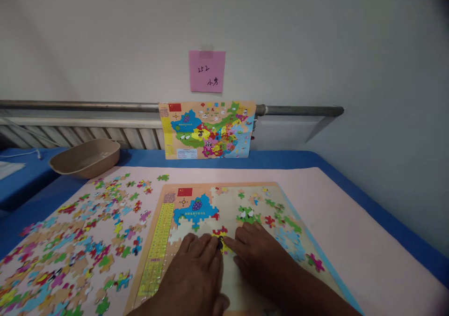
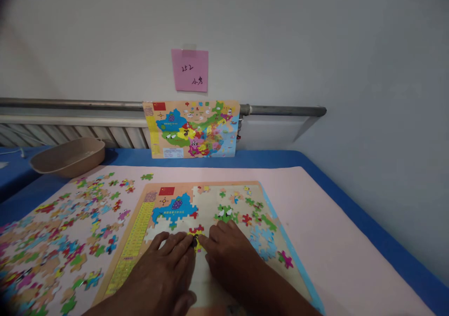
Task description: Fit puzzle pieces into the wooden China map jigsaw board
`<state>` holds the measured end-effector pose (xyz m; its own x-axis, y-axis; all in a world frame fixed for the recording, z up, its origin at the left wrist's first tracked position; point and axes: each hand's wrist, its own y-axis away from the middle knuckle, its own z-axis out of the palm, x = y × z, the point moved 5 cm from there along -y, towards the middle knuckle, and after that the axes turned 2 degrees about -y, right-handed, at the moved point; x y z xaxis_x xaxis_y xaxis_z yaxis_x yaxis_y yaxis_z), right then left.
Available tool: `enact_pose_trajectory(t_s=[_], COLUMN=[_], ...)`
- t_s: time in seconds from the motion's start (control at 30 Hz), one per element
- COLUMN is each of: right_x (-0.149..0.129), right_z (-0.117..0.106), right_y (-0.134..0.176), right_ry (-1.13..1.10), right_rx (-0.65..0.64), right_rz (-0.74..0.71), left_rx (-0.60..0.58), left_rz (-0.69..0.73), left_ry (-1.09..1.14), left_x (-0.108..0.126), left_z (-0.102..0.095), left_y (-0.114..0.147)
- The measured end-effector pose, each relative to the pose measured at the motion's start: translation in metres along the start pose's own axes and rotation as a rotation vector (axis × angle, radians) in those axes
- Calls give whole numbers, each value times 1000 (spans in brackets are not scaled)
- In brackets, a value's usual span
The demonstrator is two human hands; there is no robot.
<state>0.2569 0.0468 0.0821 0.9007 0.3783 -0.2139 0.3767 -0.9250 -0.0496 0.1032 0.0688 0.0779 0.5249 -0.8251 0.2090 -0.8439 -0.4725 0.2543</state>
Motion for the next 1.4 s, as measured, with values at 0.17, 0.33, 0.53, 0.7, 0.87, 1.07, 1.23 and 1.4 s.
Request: enact_pose_trajectory(t_s=[0.17,0.33,0.53,0.7,0.87,1.07,1.23,1.4], right_x=[-1,11,18,18,19,20,22,22], right_z=[-7,-16,-8,-9,-11,-14,-12,-13], right_y=[-4,-5,-7,-11,-16,-19,-22,-25], right_ry=[-69,-146,-186,-176,-130,-97,-78,-67], right_rx=[-32,69,24,6,-8,2,-17,-25], right_rz=[26,91,113,114,109,126,146,157], left_rx=[31,110,74,38,72,144,187,189], left_rz=[3,11,14,-3,-18,-41,-38,-38], left_ry=[-15,-25,-24,-13,20,26,19,14], left_x=[-2,-6,-7,-6,-8,-10,-10,-11], left_z=[2,7,2,-5,-5,-6,-9,-16], left_y=[-1,-1,-1,-1,-2,-5,-8,-10])
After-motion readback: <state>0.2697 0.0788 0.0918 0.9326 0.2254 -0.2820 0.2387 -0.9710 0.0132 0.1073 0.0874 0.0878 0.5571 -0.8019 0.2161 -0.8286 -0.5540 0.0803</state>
